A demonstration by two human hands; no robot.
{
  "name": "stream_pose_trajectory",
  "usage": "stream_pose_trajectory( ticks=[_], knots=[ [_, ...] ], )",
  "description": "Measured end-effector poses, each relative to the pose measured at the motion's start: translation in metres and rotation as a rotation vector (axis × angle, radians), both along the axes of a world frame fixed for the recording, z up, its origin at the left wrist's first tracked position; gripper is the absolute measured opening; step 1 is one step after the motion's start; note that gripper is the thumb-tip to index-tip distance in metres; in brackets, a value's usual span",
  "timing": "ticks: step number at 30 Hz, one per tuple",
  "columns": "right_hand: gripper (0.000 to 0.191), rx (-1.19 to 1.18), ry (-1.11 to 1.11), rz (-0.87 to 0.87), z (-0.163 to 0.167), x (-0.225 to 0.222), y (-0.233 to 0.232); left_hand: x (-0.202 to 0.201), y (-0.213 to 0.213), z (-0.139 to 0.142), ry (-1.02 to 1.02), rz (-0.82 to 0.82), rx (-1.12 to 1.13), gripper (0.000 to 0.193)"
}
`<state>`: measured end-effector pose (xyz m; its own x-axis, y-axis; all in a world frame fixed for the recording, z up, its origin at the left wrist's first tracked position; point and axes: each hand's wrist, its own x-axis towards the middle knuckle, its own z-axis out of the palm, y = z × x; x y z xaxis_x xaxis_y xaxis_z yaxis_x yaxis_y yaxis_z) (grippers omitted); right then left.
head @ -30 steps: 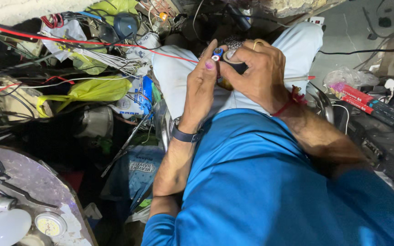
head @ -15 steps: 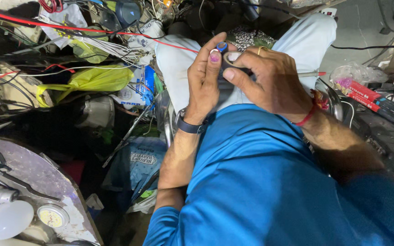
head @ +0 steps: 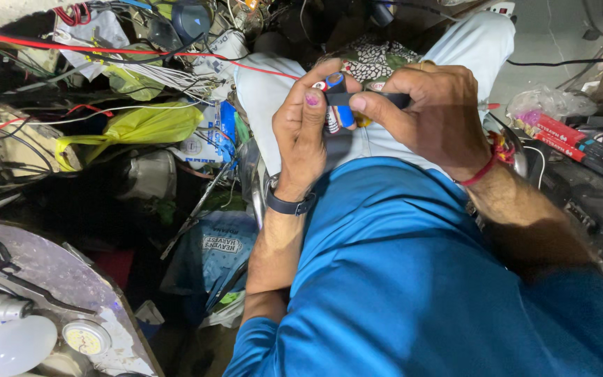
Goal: The person wraps electrical tape around two cylindrical batteries, then uses a soldering iron to attach wires to the battery terminals. They also strip wire ends with pliers and handle a small circuit board and a battery pack on the workbench.
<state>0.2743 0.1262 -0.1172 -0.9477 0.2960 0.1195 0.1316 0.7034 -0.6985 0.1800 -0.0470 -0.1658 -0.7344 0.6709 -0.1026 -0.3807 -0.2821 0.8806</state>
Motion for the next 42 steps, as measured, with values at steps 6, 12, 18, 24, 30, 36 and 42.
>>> stream_pose_trajectory(
  ticks=[6,12,18,24,30,36,42],
  knots=[
    [0.040,-0.053,-0.017,0.047,-0.006,-0.003,0.005,0.000,-0.002,0.000,-0.049,0.007,0.012,0.049],
    [0.036,-0.211,-0.138,0.070,-0.017,-0.009,0.012,-0.001,-0.004,-0.004,-0.119,-0.057,0.025,0.047],
    [0.034,-0.413,-0.215,-0.024,-0.035,-0.014,0.005,-0.008,-0.005,-0.022,-0.262,-0.028,0.063,0.041],
    [0.031,-0.665,-0.190,0.031,-0.051,-0.016,0.011,-0.007,0.008,-0.045,-0.330,0.015,-0.010,0.036],
    [0.031,-0.113,-0.037,-0.014,-0.059,-0.013,-0.004,-0.007,0.013,-0.051,-0.221,-0.050,-0.230,0.041],
    [0.028,0.040,-0.025,0.070,-0.040,-0.011,-0.017,-0.013,0.000,-0.052,0.041,-0.138,-0.316,0.044],
    [0.030,-0.016,0.011,0.233,-0.017,-0.006,-0.020,-0.008,-0.010,-0.054,-0.058,-0.035,-0.097,0.039]
  ],
)
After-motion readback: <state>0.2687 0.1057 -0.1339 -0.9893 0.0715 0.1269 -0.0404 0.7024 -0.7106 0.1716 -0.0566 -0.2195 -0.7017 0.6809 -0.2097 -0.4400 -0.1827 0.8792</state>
